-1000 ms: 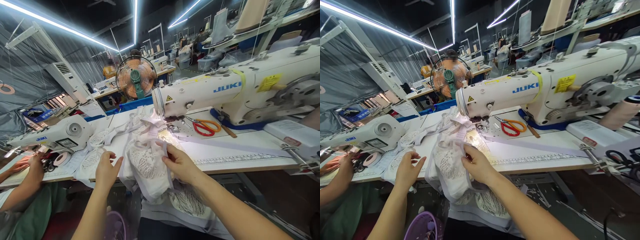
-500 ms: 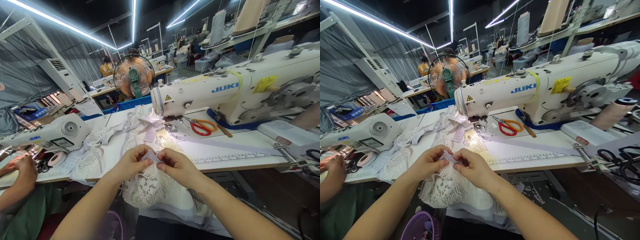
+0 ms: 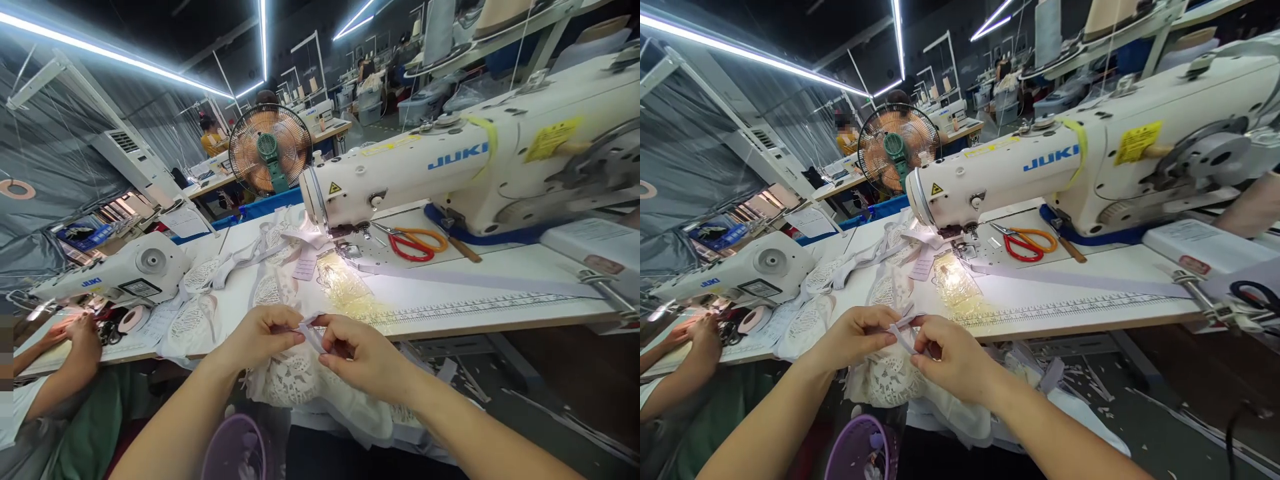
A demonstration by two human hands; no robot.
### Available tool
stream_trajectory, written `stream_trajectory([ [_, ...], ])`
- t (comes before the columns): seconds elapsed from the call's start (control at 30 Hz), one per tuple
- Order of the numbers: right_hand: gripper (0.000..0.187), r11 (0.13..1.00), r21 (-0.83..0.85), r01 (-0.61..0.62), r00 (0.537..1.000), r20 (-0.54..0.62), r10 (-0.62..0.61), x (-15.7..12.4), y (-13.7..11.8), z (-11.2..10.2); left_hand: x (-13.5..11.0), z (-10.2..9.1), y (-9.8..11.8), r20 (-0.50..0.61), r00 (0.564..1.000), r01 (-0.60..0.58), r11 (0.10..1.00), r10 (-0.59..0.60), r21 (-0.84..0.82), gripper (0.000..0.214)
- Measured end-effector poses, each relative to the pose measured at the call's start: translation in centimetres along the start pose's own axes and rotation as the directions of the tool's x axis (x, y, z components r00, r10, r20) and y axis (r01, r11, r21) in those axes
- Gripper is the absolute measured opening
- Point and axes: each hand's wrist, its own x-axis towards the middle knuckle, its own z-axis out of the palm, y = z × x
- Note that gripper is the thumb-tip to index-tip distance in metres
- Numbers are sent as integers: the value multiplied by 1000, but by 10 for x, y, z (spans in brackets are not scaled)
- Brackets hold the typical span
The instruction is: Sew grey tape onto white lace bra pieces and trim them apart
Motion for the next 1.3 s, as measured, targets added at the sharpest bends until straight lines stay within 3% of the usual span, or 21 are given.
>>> stream_trajectory([
  [0.13, 11, 996, 84, 40, 994, -102, -31, -13, 2, 9, -2, 3, 6, 178, 983, -69, 994, 52, 88, 20],
  [0.3, 12, 990, 133, 42, 983, -182, -17, -24, 6, 14, 0, 10, 1, 206, 975, -92, 995, 83, 35, 28],
  [0.43, 10, 990, 142, 10, 999, -39, -4, -19, 10, 1, 1, 11, -8, 197, 977, -102, 989, 80, 105, 31],
  [0.5, 10, 992, 116, 48, 995, 77, -57, -14, 15, -8, 0, 11, -10, 234, 967, -128, 985, 99, 113, 33],
  [0.57, 7, 985, 134, 111, 985, 115, -126, -9, 20, -15, -1, 10, -10, 278, 955, -126, 989, 99, 81, 31],
  [0.7, 4, 950, 151, 273, 961, -83, -263, -3, 21, -22, 0, 10, -7, 354, 932, -49, 995, 75, -81, 32],
  [0.77, 6, 933, 130, 337, 939, -118, -323, 0, 12, -23, 1, 11, -6, 364, 929, -13, 987, 72, -161, 36],
  [0.9, 8, 944, 192, 267, 959, -147, -242, 9, -12, -20, 1, 14, -1, 269, 961, -15, 986, 60, -165, 38],
  [1.07, 11, 989, 24, 147, 956, -260, -136, 16, -23, -11, -3, 23, 2, 42, 985, -170, 983, 167, 73, 25],
  [1.17, 12, 986, -75, 149, 947, -278, -164, 16, -22, -10, -6, 30, 1, -74, 976, -193, 973, 203, 127, 18],
  [1.3, 14, 935, -268, 233, 908, -284, -308, 18, -21, -11, -9, 38, 1, -222, 935, -217, 941, 277, 261, 13],
])
